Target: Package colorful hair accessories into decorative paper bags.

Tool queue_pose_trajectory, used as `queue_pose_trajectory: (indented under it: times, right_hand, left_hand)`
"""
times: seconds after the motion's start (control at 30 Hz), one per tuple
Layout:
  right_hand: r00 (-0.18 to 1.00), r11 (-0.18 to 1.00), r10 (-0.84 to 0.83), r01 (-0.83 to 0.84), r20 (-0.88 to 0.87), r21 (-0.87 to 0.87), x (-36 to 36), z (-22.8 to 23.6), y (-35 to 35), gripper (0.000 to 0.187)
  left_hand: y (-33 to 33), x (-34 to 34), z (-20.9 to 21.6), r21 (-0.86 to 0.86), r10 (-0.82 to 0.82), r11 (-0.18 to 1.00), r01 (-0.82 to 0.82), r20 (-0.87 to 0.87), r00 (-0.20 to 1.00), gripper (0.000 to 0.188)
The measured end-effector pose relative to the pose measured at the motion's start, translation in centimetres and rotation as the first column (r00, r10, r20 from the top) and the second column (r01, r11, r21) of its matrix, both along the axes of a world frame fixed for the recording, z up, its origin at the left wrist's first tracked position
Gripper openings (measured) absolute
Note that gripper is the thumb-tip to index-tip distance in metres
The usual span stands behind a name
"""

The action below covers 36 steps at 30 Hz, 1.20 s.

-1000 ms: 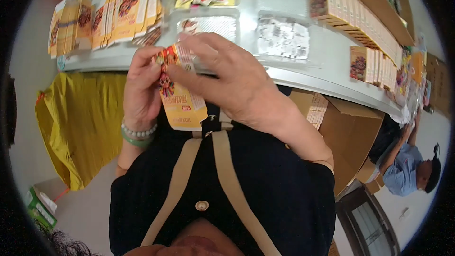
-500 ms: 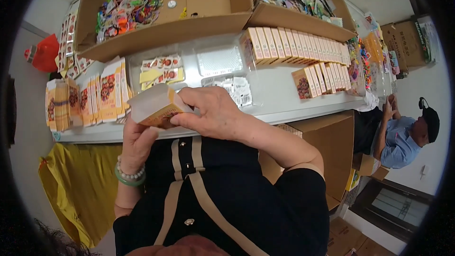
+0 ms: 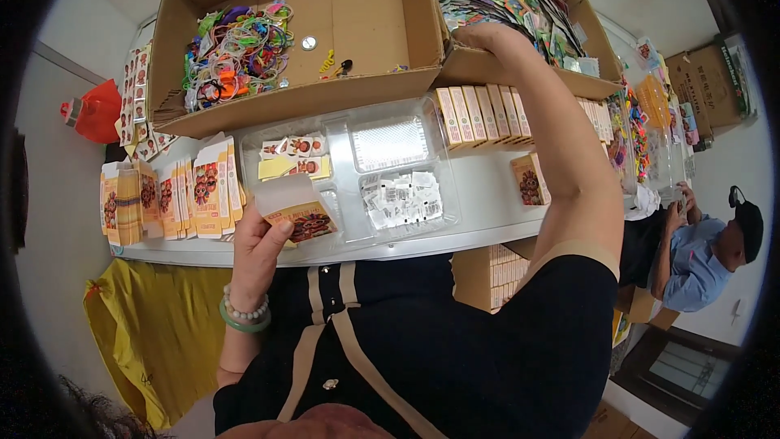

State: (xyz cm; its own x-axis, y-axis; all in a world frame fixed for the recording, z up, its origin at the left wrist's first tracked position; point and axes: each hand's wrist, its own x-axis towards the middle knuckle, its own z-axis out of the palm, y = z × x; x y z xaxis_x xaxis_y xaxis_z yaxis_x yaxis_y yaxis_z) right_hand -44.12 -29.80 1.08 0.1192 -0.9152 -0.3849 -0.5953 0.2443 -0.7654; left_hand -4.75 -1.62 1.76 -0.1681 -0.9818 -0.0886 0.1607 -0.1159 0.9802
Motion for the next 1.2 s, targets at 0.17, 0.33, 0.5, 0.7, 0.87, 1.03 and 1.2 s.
queue_pose_trajectory:
  times: [0.17,0.33,0.5,0.7,0.87,1.03,1.2]
  right_hand:
    - [0.873,0.986,0.061,0.021,-0.484,0.164,3.7,0.2,-3.1,0.034]
    - [0.995,0.959,0.012,-0.040,0.101,0.281,5.3,0.0,-2.3,0.042]
    - [0.973,0.973,0.128,-0.161,0.191,0.166,4.5,-1.2,-3.0,0.040]
    - [0.817,0.901,0.255,-0.395,-0.516,-0.180,4.6,0.6,-2.8,0.048]
    - [0.722,0.943,0.228,-0.331,-0.653,-0.038,5.3,2.2,-2.1,0.060]
    - [0.699,0.934,0.245,-0.355,-0.672,-0.028,4.7,1.2,-2.5,0.064]
    - [0.518,0.862,0.356,-0.504,-0.778,0.060,5.6,0.8,-3.3,0.039]
  left_hand:
    - [-0.2,-0.6,-0.2,0.068,-0.047,0.997,0.048,-0.010,0.999,0.034]
    - [-0.8,-1.0,0.0,0.041,-0.100,0.994,0.100,0.011,0.995,0.034]
    - [-1.0,-1.3,0.8,0.072,-0.108,0.991,0.110,-0.026,0.994,0.035]
    - [-1.9,-0.8,1.3,0.071,-0.045,0.996,0.050,-0.065,0.997,0.036]
    - [-2.3,0.1,1.4,0.086,-0.009,0.996,0.012,-0.044,0.999,0.035]
    - [-2.8,-0.2,1.3,0.084,-0.007,0.996,0.008,-0.020,1.000,0.035]
    - [-3.0,-1.8,1.3,0.111,-0.004,0.994,0.008,-0.034,0.999,0.036]
